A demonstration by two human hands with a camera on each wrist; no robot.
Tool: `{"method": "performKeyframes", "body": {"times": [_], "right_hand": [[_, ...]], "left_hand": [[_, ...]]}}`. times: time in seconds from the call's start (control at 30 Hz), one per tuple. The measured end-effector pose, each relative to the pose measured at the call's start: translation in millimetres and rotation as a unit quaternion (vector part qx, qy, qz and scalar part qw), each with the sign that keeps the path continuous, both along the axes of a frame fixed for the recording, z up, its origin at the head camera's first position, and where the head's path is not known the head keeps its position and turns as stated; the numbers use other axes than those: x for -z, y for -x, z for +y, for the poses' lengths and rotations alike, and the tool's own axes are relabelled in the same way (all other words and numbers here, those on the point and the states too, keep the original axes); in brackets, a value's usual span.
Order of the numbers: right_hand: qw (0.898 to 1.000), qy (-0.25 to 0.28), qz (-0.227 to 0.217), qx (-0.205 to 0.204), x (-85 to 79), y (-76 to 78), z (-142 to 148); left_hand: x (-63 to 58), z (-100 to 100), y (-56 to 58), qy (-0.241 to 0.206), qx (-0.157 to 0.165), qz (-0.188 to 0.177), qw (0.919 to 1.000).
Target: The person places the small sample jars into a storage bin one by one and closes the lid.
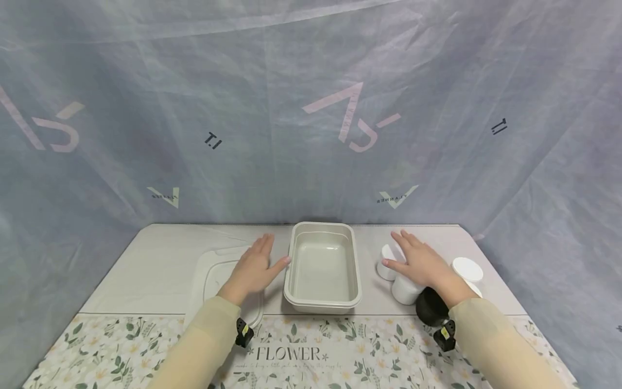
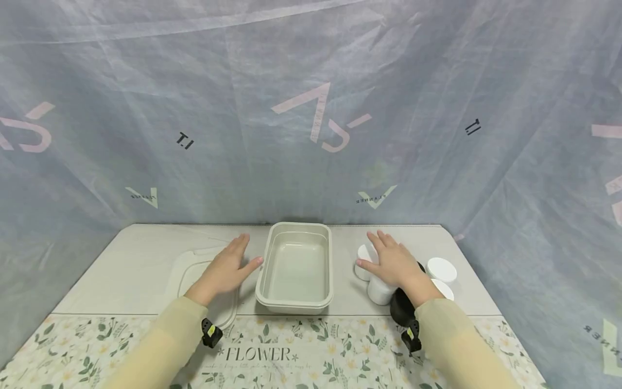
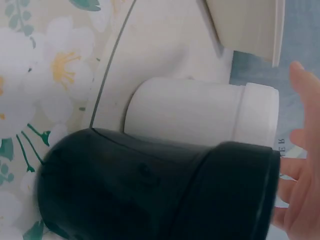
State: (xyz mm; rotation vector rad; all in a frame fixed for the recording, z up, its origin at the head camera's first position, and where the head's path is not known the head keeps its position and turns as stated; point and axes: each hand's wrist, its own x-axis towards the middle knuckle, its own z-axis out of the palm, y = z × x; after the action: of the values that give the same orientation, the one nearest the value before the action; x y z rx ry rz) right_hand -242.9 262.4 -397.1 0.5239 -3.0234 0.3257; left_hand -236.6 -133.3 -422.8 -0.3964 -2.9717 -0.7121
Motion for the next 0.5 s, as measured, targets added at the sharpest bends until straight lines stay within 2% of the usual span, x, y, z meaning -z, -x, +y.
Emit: {"method": "performKeyframes", "body": {"times": [0.2, 0.33, 0.5], "right_hand": [[1.0, 0.005, -0.03, 0.006, 3.1, 0.6, -2.5], [0.999, 0.001, -0.043, 0.012, 3.1, 0.6, -5.1], [0.999, 0.0, -0.043, 0.018, 2.9, 0.5, -7.8]], "left_hand": [[6.0, 8.5, -0.5, -0.06, 0.003, -0.041, 0.9974], [9.2, 15.8, -2.1, -0.121, 0.0, -0.065, 0.9906], [16.1, 23.1, -5.5, -0.194, 0.004, -0.071, 0.9785]]}}
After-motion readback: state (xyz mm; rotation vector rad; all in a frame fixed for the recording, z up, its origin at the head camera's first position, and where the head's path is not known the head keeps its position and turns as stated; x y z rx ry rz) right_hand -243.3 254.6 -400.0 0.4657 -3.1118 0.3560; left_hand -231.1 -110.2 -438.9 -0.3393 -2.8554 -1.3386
